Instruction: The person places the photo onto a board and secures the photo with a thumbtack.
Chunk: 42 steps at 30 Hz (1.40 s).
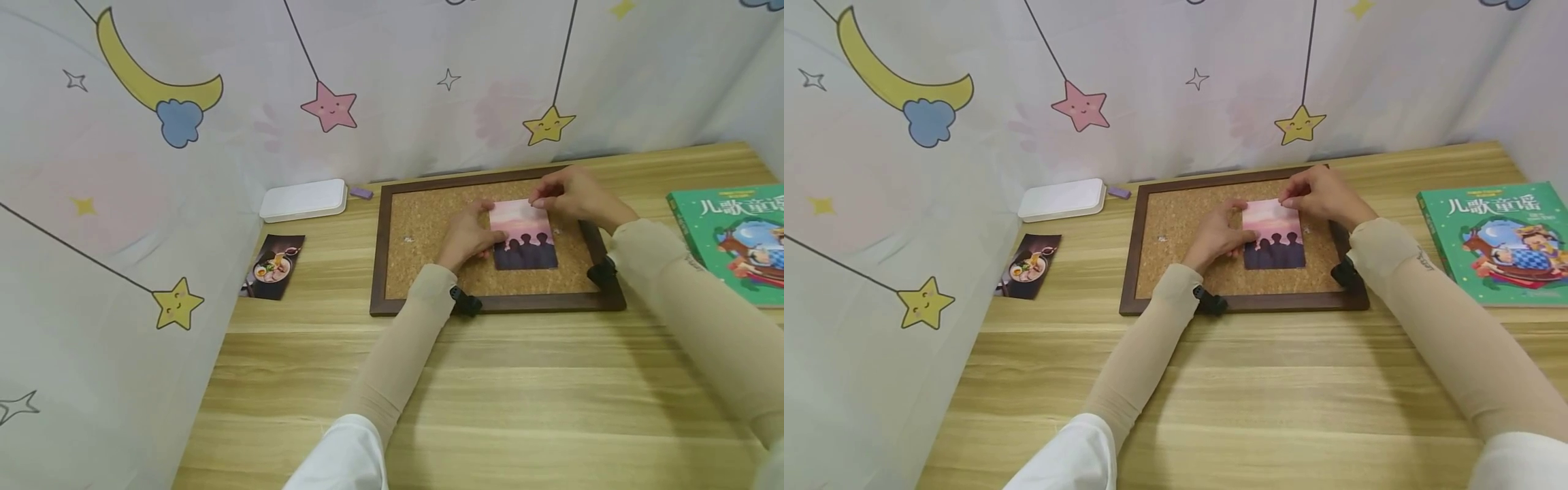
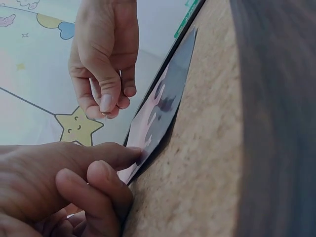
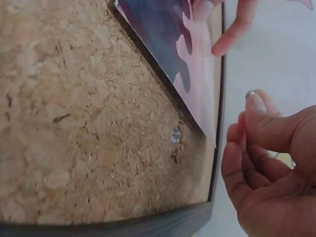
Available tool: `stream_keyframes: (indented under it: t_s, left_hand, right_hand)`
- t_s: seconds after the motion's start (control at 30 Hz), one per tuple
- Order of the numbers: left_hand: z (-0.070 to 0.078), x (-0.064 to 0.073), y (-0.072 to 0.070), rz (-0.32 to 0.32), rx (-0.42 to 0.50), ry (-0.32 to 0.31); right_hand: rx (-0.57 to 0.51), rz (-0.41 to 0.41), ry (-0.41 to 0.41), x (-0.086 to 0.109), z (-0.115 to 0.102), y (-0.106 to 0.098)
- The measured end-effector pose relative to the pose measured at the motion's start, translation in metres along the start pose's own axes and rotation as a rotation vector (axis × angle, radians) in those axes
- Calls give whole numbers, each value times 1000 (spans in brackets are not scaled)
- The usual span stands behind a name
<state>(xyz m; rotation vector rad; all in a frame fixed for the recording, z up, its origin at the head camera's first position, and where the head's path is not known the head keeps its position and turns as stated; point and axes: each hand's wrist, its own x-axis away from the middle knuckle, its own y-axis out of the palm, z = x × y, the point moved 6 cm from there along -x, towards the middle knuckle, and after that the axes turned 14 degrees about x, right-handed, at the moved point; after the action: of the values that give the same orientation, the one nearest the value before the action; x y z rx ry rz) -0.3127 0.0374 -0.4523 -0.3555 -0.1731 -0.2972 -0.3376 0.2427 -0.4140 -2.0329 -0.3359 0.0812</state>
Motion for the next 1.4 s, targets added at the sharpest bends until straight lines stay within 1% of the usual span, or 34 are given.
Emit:
stream_keyframes:
  t_s: [0.13, 0.3, 0.53, 0.7, 0.83, 1.03, 1.27, 1.4]
  left_hand:
    - [-2, 1, -1, 6, 23, 6]
    - [-4, 1, -2, 28, 41, -4]
    - [-2, 1, -1, 14, 32, 2]
    - [0, 1, -1, 11, 13, 2]
    - [0, 1, -1, 6, 9, 7]
    - [0, 1, -1, 3, 9, 15]
    - [-1, 1, -1, 13, 23, 1]
    - [-1, 0, 0, 10, 15, -4]
  right_hand:
    - [-7, -24, 14, -6, -1, 6]
    - [-24, -44, 19, -13, -3, 11]
    - [-75, -66, 92, -17, 0, 15]
    - [-55, -85, 124, -19, 1, 18]
    - [-37, -119, 115, -19, -2, 19]
    - [-7, -146, 103, -22, -3, 21]
    - [9, -148, 101, -22, -3, 22]
    - [15, -144, 97, -22, -3, 22]
